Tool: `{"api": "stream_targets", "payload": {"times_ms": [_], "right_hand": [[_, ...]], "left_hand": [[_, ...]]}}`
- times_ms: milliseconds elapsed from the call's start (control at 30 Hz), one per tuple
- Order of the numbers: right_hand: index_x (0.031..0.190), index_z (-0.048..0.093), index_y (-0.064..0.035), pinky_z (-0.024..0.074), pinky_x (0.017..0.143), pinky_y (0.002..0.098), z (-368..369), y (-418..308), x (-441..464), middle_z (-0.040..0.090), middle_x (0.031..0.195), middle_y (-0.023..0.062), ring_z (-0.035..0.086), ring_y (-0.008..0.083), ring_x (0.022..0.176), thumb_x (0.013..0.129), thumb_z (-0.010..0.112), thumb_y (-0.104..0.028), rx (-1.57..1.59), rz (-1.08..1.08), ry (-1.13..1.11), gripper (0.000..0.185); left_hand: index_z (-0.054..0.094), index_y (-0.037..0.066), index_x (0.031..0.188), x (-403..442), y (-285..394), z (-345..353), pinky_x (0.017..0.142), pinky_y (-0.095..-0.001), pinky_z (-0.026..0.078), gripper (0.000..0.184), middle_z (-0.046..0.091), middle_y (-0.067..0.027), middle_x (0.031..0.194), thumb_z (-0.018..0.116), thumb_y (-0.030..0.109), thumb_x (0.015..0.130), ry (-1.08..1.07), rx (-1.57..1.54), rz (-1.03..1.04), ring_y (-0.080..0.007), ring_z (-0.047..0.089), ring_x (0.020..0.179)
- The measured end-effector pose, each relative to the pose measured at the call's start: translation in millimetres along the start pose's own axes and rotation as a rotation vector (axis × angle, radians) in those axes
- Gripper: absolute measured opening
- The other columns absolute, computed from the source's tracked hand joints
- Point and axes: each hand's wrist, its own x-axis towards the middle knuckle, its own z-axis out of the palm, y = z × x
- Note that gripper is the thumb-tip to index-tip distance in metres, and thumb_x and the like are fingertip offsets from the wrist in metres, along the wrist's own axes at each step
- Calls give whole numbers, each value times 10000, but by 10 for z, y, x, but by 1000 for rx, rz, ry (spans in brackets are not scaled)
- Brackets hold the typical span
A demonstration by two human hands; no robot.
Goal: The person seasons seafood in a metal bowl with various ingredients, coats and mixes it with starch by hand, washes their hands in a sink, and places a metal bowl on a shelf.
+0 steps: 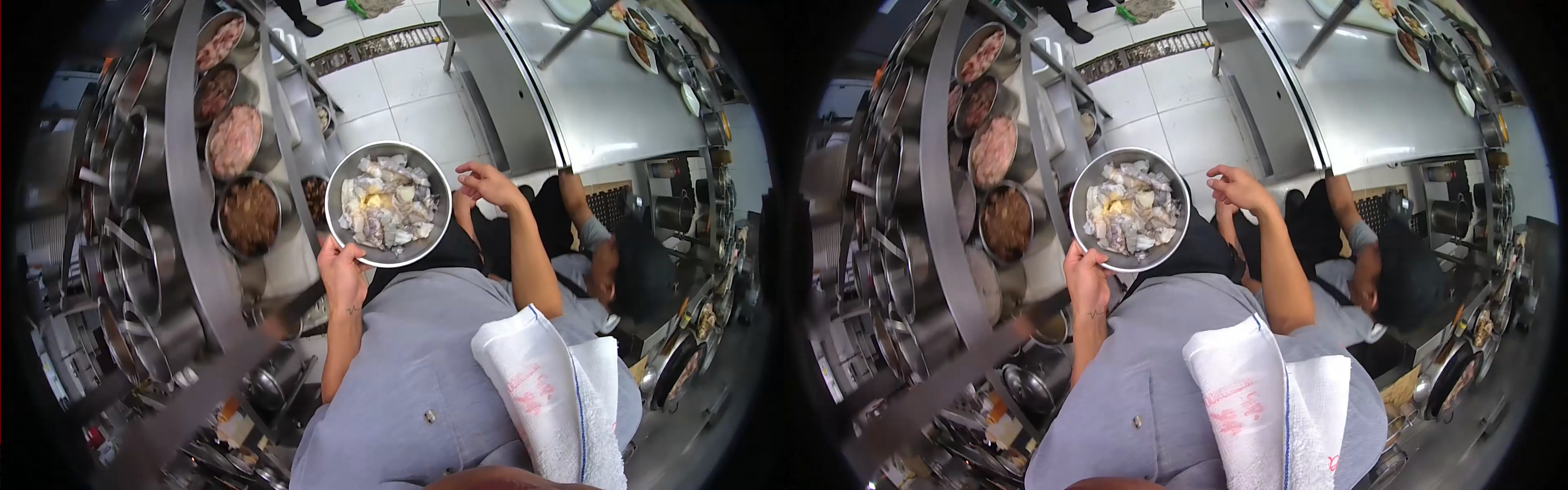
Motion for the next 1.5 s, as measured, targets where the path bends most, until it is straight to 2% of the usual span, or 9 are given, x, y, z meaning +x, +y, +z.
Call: {"api": "stream_targets", "payload": {"times_ms": [267,433,600,800,1033,1167,1200,1333,1500], "right_hand": [[1083,590,-32,463,581,266,-766,-765,2003,596,716,51,561,121,668,883,559,-215,-100,66,1,273],[1094,595,-3,490,613,345,-1240,-1874,3307,658,764,161,625,202,626,840,572,-236,-410,-234,-2,345],[1035,626,-24,479,806,423,-1216,-2810,4311,645,974,205,608,373,910,817,600,-318,-582,-462,-40,367],[983,630,-74,482,738,439,-1379,-3056,5319,651,882,181,616,367,842,800,591,-314,-595,-440,-142,305],[1013,635,-47,481,747,420,-1880,-3909,6071,653,854,193,624,333,855,791,599,-280,-583,-341,-179,324],[1036,625,-16,499,757,404,-1604,-4430,6772,658,900,209,640,329,843,816,607,-280,-590,-364,-212,344],[1045,597,-21,495,652,368,-1541,-4469,6969,657,788,155,635,236,723,849,589,-245,-557,-455,-267,298],[1092,594,-26,479,623,351,-1024,-5131,7667,651,755,136,620,222,665,853,584,-226,-602,-526,-546,312],[1068,601,11,471,631,330,140,-6271,8232,627,743,140,602,218,667,819,613,-118,-592,-895,-886,281]], "left_hand": [[535,-17,912,1627,532,469,467,-252,532,264,608,-84,827,461,-82,667,208,-36,79,-155,611,607],[541,-36,1064,2472,930,963,564,-285,552,432,615,-108,942,466,-77,640,326,-140,79,-212,636,749],[507,-44,1157,3391,1249,1209,600,-343,565,553,575,-176,1102,487,-30,605,329,-169,101,-309,626,879],[529,-13,1101,4649,1610,1512,478,-291,500,511,581,-144,1036,502,-20,591,341,-115,84,-245,610,784],[512,-10,1131,5849,2262,1778,526,-360,544,527,567,-162,1059,489,-11,604,330,-122,104,-284,613,825],[522,4,1109,6123,2609,1756,592,-372,554,503,577,-154,1043,502,-24,607,414,-211,160,-276,612,856],[527,7,1075,6167,2638,1773,616,-358,549,462,588,-141,1031,512,-34,615,458,-271,156,-275,609,882],[521,44,826,6623,2402,1586,461,-287,483,181,563,-50,729,492,-71,689,642,-288,184,-166,567,580],[559,9,871,6882,2754,1738,488,-333,552,194,570,-50,726,497,-77,708,970,-500,256,-175,591,597]]}}
